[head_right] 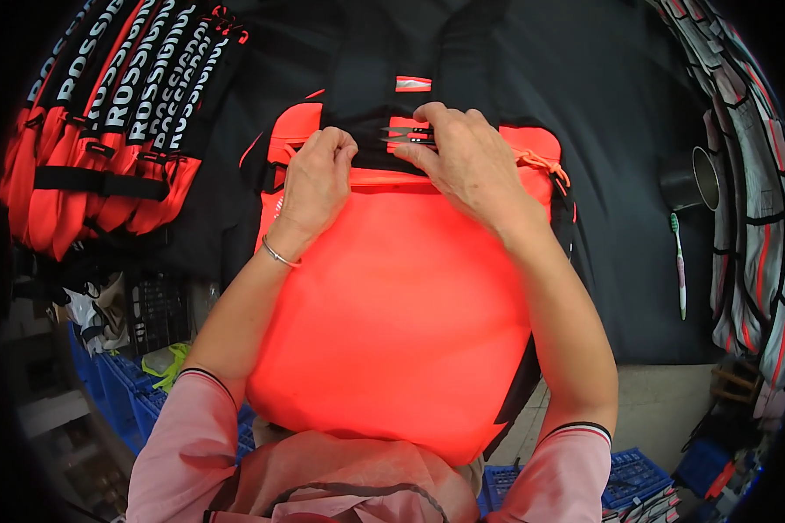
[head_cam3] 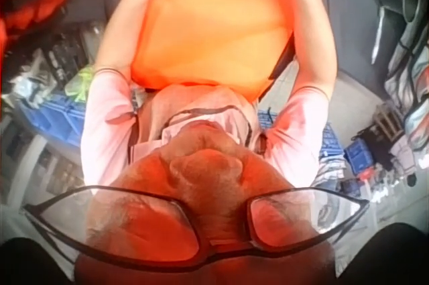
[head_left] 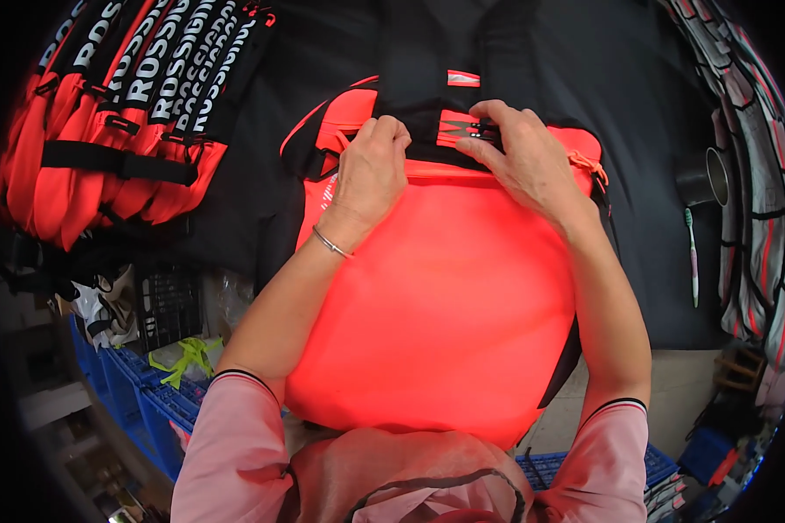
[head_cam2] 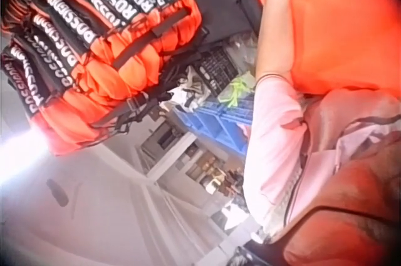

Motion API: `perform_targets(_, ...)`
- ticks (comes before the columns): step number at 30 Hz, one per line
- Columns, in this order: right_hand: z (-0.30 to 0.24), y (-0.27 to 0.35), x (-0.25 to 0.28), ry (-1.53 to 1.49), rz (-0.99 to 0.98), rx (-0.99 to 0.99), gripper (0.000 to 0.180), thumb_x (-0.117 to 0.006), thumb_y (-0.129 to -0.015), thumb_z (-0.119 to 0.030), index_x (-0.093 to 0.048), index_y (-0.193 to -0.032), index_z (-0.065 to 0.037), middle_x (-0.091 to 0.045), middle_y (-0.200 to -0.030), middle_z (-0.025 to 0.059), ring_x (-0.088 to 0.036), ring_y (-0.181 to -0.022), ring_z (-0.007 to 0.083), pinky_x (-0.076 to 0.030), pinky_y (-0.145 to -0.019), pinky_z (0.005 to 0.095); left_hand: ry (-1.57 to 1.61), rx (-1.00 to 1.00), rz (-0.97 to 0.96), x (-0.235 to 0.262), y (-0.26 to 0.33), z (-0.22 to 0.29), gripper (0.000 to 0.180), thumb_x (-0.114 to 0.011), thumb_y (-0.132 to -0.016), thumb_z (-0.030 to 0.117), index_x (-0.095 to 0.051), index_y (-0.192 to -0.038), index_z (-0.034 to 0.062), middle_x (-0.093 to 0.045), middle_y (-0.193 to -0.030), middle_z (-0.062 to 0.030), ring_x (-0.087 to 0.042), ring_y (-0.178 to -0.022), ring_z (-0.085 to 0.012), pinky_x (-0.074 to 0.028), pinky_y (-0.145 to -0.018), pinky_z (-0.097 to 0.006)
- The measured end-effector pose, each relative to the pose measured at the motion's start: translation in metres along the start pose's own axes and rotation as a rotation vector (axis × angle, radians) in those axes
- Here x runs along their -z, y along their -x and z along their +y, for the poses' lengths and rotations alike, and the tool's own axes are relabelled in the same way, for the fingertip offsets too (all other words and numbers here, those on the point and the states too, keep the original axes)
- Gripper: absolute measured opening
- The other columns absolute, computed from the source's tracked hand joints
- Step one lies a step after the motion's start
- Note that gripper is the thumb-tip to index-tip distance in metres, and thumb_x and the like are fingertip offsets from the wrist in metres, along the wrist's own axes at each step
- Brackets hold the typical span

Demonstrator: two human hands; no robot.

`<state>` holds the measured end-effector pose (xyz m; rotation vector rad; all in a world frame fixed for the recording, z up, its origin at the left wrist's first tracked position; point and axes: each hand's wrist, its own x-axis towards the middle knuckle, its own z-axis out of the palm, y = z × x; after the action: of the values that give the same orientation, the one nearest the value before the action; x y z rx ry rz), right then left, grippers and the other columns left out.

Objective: Inspecting, clipping loose threads, marking with a pen, and stacking bright orange bags in a manufacturing facility.

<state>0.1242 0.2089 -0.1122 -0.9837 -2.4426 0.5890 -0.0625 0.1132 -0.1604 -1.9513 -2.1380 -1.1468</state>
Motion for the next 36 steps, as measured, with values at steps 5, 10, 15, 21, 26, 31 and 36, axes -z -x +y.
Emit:
perform_targets(5, 0.005, -0.009, -0.018, 0.099, 0.079, 0.019, 0.037, -0.072, -0.085, -0.034, -0.063, -0.101, -0.002, -0.065, -0.074, 0.0084, -0.061, -0.078, 0.0254, -0.051, -0.066, 0.0387, 0.188, 0.153, -0.086, 0.012, -0.003, 0.006, 0.013, -0.069, -0.083, 0.004, -0.063, -0.093, 0.0015, -0.06, -0.083, -0.0124, -0.06, -0.059, -0.0209, -0.051, -0.059, -0.033)
perform_targets(10, 0.005, 0.001, -0.028, 0.099, 0.216, -0.021, 0.033, -0.073, -0.083, -0.033, -0.062, -0.094, -0.004, -0.063, -0.071, 0.0056, -0.059, -0.072, 0.0225, -0.049, -0.06, 0.0368, 0.183, 0.111, -0.101, 0.002, -0.001, 0.008, 0.012, -0.073, -0.081, 0.01, -0.066, -0.09, 0.0037, -0.059, -0.083, -0.0126, -0.061, -0.059, -0.0263, -0.052, -0.06, -0.036)
perform_targets(15, 0.004, 0.004, -0.027, 0.106, 0.173, -0.051, 0.031, -0.075, -0.081, -0.033, -0.063, -0.092, -0.006, -0.061, -0.071, 0.0048, -0.058, -0.071, 0.022, -0.048, -0.06, 0.037, -0.02, 0.038, -0.006, -0.004, 0.002, 0.005, 0.013, -0.067, -0.087, 0.009, -0.058, -0.088, 0.0005, -0.057, -0.083, -0.0153, -0.061, -0.07, -0.0357, -0.052, -0.06, -0.043)
perform_targets(21, 0.012, -0.001, -0.037, 0.108, 0.185, 0.202, 0.024, -0.075, -0.081, -0.026, -0.061, -0.087, -0.007, -0.059, -0.073, 0.0027, -0.053, -0.069, 0.0212, -0.043, -0.063, 0.0361, -0.008, 0.075, 0.004, -0.005, -0.002, 0.006, 0.012, -0.066, -0.087, 0.006, -0.057, -0.083, -0.0013, -0.057, -0.077, -0.0135, -0.06, -0.065, -0.0296, -0.049, -0.058, -0.039)
perform_targets(26, 0.016, -0.007, -0.042, 0.121, 0.132, 0.258, 0.022, -0.073, -0.082, -0.025, -0.059, -0.085, -0.008, -0.059, -0.074, 0.002, -0.051, -0.071, 0.0199, -0.039, -0.067, 0.0341, 0.007, 0.079, 0.016, -0.009, -0.002, 0.003, 0.013, -0.067, -0.087, 0.007, -0.057, -0.083, -0.0014, -0.058, -0.077, -0.013, -0.06, -0.066, -0.0283, -0.049, -0.059, -0.038)
perform_targets(31, 0.016, -0.011, -0.045, 0.155, 0.128, 0.294, 0.021, -0.073, -0.082, -0.025, -0.061, -0.085, -0.008, -0.058, -0.072, 0.0021, -0.049, -0.071, 0.0199, -0.037, -0.068, 0.0342, 0.023, 0.093, 0.019, -0.009, -0.002, 0.002, 0.014, -0.068, -0.086, 0.008, -0.058, -0.083, -0.0014, -0.058, -0.076, -0.0127, -0.06, -0.066, -0.0276, -0.049, -0.06, -0.038)
perform_targets(36, 0.016, -0.013, -0.049, 0.147, 0.125, 0.303, 0.021, -0.074, -0.081, -0.025, -0.061, -0.082, -0.008, -0.056, -0.069, 0.0028, -0.05, -0.071, 0.0198, -0.037, -0.068, 0.0341, 0.015, 0.095, 0.014, -0.01, -0.003, 0.001, 0.014, -0.068, -0.086, 0.008, -0.059, -0.083, -0.0016, -0.058, -0.077, -0.0126, -0.06, -0.067, -0.0269, -0.049, -0.061, -0.037)
